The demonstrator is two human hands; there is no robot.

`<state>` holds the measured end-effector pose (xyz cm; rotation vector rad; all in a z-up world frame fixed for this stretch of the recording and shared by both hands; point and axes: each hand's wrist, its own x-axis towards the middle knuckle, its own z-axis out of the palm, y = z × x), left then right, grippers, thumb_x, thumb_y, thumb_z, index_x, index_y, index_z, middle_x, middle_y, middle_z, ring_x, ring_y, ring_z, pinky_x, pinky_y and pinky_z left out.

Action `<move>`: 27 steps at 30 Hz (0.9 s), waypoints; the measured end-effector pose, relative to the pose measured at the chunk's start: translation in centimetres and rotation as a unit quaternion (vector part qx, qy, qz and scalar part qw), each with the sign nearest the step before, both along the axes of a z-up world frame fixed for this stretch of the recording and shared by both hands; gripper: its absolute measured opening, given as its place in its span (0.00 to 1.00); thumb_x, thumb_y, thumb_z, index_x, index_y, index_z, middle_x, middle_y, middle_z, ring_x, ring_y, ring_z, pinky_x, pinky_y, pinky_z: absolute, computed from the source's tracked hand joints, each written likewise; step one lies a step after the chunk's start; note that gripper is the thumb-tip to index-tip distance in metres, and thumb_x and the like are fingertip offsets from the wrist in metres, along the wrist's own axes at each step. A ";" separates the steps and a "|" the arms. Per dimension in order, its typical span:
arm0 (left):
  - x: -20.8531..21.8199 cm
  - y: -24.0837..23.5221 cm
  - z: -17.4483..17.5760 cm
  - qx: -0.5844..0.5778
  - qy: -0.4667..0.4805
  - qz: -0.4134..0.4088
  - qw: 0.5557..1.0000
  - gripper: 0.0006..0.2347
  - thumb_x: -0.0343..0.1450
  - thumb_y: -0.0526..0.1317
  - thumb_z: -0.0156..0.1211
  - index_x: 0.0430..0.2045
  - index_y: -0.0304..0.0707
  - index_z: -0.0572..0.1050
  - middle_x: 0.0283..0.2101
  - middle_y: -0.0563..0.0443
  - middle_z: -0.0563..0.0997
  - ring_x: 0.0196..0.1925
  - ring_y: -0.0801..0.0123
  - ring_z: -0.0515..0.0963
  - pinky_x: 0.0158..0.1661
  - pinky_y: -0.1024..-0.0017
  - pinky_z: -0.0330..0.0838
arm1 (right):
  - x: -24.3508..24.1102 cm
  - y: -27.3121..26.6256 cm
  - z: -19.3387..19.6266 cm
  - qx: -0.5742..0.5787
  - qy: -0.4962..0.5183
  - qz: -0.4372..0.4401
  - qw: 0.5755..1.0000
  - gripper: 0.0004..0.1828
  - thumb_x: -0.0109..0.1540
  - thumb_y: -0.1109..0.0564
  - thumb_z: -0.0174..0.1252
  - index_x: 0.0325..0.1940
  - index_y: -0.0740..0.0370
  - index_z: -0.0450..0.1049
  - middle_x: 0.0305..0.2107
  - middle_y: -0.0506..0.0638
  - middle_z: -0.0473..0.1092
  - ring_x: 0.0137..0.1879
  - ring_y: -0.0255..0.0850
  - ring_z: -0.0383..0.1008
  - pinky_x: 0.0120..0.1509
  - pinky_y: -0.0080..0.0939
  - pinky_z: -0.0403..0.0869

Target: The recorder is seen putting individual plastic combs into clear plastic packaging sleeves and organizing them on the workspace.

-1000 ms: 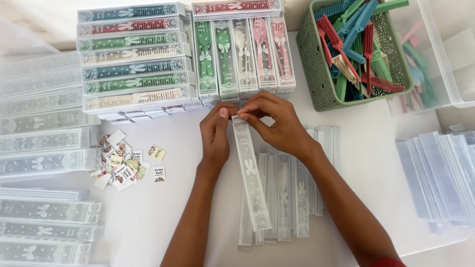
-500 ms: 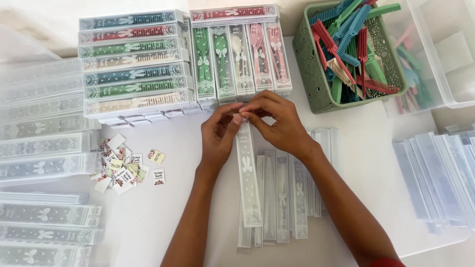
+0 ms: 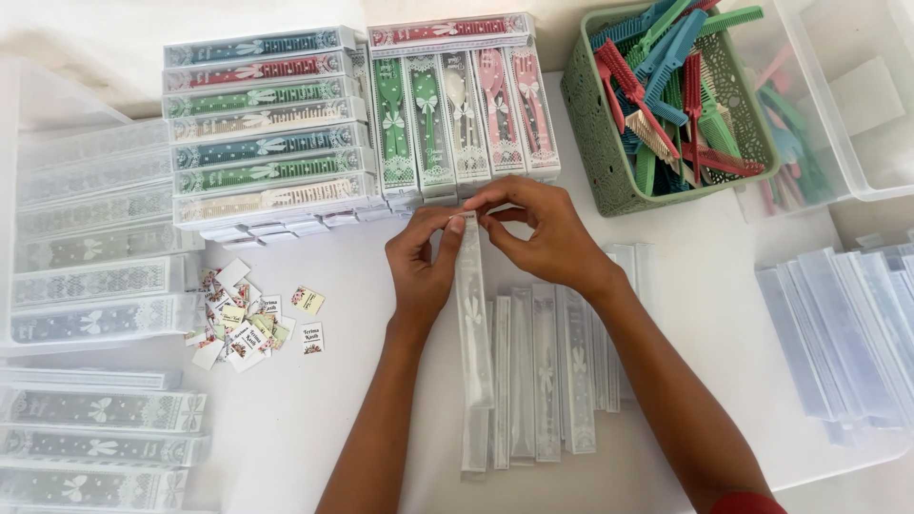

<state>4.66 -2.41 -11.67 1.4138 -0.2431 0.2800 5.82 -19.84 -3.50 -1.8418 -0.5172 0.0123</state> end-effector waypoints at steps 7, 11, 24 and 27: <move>0.0 -0.1 0.7 0.027 -0.093 0.016 0.995 0.05 0.76 0.30 0.61 0.42 0.28 0.81 0.44 0.47 0.85 0.45 0.71 0.80 0.46 0.76 0.73 | 0.1 -2.0 1.5 -0.083 -0.096 -0.054 0.990 0.08 0.64 0.67 0.65 0.47 0.65 0.78 0.42 0.51 0.78 0.49 0.38 0.82 0.58 0.38 0.82; 0.1 0.0 0.5 0.025 -0.088 0.022 0.996 0.04 0.76 0.30 0.61 0.41 0.29 0.81 0.43 0.47 0.85 0.43 0.71 0.79 0.45 0.76 0.73 | 1.3 -6.1 2.2 -0.055 -0.094 -0.167 0.980 0.07 0.66 0.67 0.62 0.49 0.65 0.78 0.43 0.52 0.78 0.48 0.37 0.81 0.57 0.37 0.81; 0.2 -0.2 0.2 0.022 -0.122 0.025 0.992 0.03 0.76 0.30 0.62 0.39 0.29 0.81 0.44 0.47 0.86 0.43 0.71 0.79 0.45 0.75 0.74 | 3.4 -14.5 2.3 -0.310 -0.220 -0.257 0.888 0.15 0.62 0.63 0.69 0.50 0.73 0.77 0.39 0.60 0.75 0.40 0.49 0.78 0.46 0.45 0.77; 0.2 -0.2 0.4 0.025 -0.096 0.030 0.995 0.04 0.75 0.30 0.63 0.40 0.28 0.82 0.41 0.47 0.85 0.41 0.71 0.78 0.43 0.75 0.73 | 4.2 -15.2 2.0 -0.337 -0.229 -0.258 0.876 0.17 0.61 0.60 0.72 0.51 0.71 0.79 0.40 0.60 0.75 0.42 0.50 0.78 0.48 0.46 0.77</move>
